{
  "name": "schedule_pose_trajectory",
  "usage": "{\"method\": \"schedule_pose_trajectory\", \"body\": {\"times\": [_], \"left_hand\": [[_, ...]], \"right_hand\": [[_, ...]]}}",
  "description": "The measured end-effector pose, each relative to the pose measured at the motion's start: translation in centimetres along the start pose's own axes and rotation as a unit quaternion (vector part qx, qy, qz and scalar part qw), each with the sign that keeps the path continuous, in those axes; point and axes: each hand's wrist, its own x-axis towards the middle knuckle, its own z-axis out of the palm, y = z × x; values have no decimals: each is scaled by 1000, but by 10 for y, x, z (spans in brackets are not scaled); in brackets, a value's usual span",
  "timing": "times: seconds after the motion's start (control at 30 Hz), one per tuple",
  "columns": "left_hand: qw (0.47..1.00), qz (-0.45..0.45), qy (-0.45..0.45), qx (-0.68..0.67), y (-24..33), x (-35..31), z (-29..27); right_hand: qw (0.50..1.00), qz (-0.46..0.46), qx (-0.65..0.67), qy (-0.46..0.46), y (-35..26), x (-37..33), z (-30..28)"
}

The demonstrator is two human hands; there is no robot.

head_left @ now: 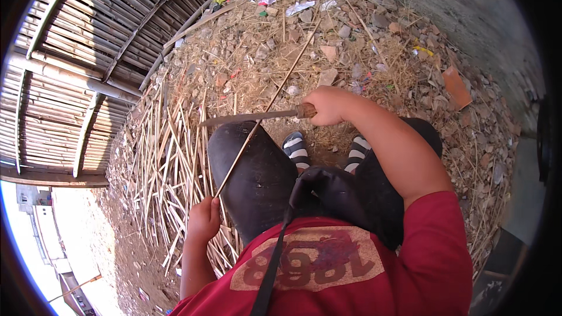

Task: The person uses a blade to shave and smooth several thin bamboo strips while sitting on the ground.

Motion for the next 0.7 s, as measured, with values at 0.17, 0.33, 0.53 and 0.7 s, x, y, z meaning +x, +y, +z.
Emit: {"method": "schedule_pose_trajectory", "body": {"times": [0.17, 0.33, 0.53, 0.7], "left_hand": [[1000, 9, 9, 0, -8, 5, 6], [1000, 12, 13, -6, -4, 1, 4], [998, 14, 26, 55, -2, 4, 4], [998, 17, 26, 46, -5, 3, 4]], "right_hand": [[982, 130, 133, 25, 52, -2, -8], [986, 139, 87, 32, 29, 7, -6], [992, 100, 78, -10, 36, -3, -9], [967, 206, 130, 77, 59, 2, -17]]}}
